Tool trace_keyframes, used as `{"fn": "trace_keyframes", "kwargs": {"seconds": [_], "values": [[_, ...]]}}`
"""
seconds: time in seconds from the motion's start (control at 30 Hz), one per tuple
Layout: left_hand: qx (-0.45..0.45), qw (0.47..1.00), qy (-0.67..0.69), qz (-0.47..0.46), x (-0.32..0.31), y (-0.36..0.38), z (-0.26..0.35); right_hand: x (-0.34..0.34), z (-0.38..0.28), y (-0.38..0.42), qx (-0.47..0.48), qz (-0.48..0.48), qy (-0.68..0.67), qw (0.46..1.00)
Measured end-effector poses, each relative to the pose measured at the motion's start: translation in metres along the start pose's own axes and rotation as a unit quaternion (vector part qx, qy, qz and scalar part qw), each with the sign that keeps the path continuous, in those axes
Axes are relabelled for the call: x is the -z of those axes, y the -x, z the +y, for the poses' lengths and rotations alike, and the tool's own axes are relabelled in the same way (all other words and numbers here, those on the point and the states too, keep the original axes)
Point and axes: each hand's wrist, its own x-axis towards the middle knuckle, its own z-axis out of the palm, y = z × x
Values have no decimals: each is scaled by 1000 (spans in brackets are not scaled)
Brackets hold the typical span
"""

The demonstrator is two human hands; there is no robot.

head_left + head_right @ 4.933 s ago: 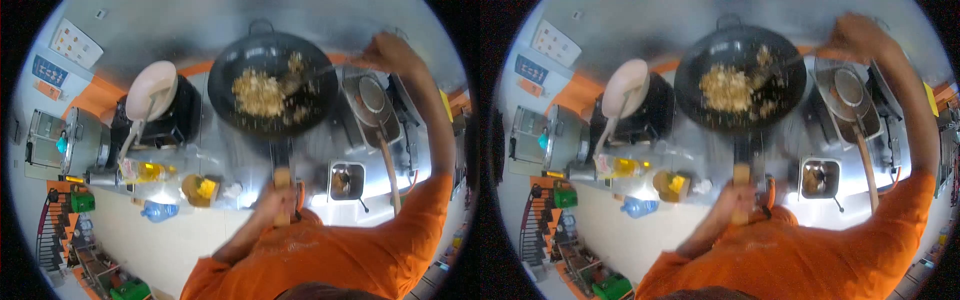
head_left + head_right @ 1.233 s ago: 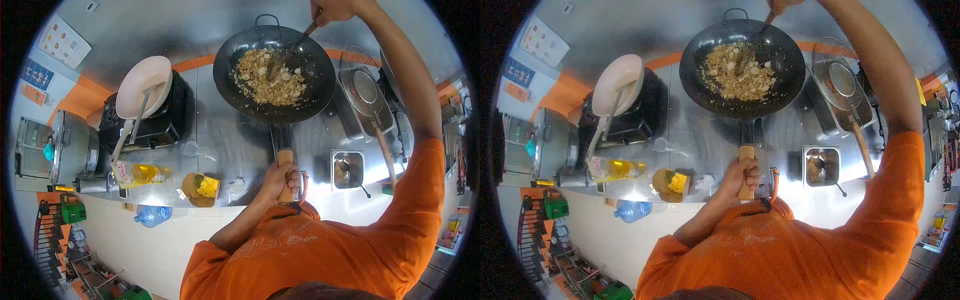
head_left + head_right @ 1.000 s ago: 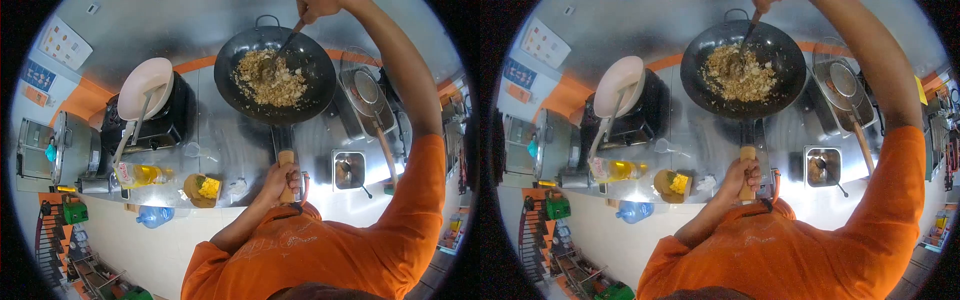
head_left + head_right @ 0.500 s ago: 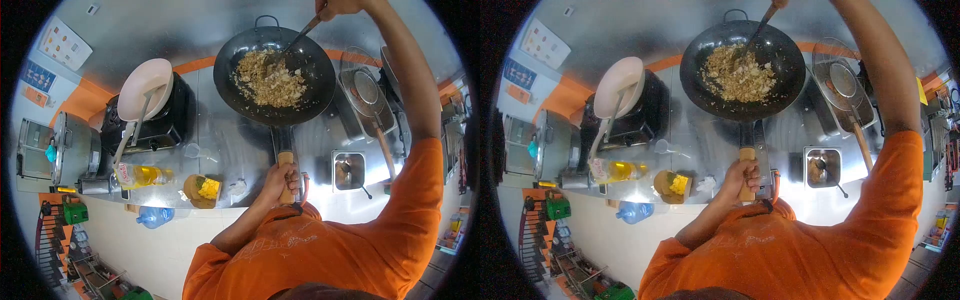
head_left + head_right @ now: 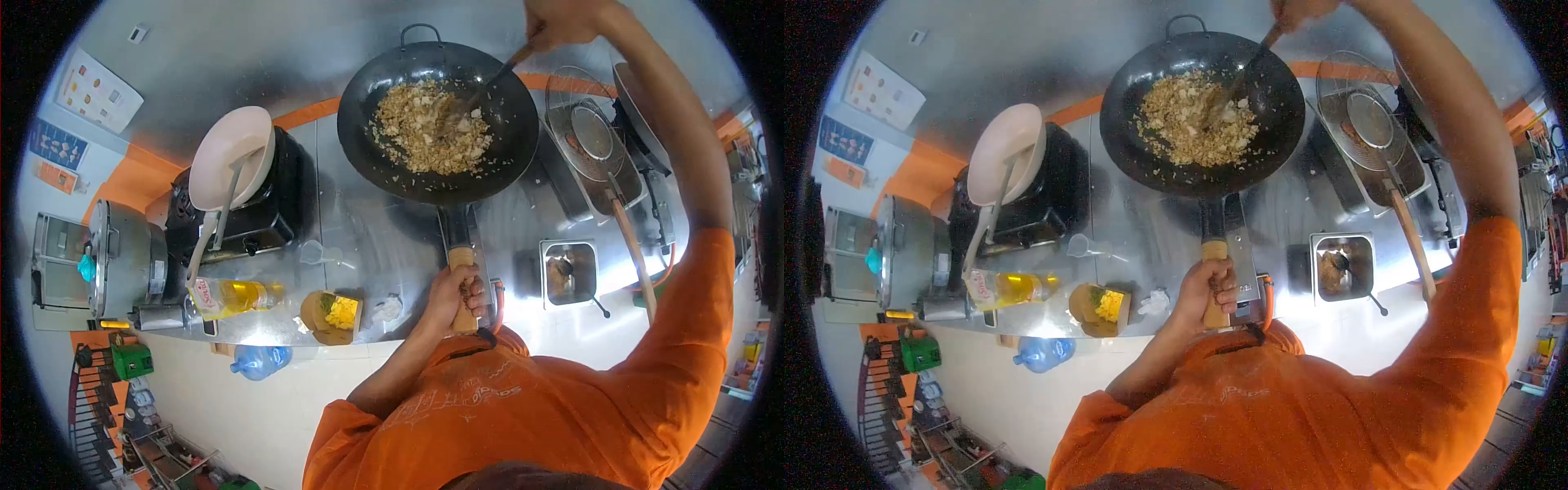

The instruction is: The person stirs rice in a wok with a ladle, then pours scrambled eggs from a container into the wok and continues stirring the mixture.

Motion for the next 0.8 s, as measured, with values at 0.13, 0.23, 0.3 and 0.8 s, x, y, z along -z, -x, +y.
{"fn": "trace_keyframes", "kwargs": {"seconds": [0.13,0.23,0.3,0.8], "values": [[-7,1000,-13,21,-3,0,-1,7,19,7,54,7,-13,998],[-7,999,-21,28,-3,0,-4,0,3,-8,-29,7,82,996],[-7,999,-23,30,-1,-1,-3,26,3,6,35,-10,58,998],[-3,999,-10,30,2,-7,-7,30,-61,-68,-14,-2,244,970]]}}
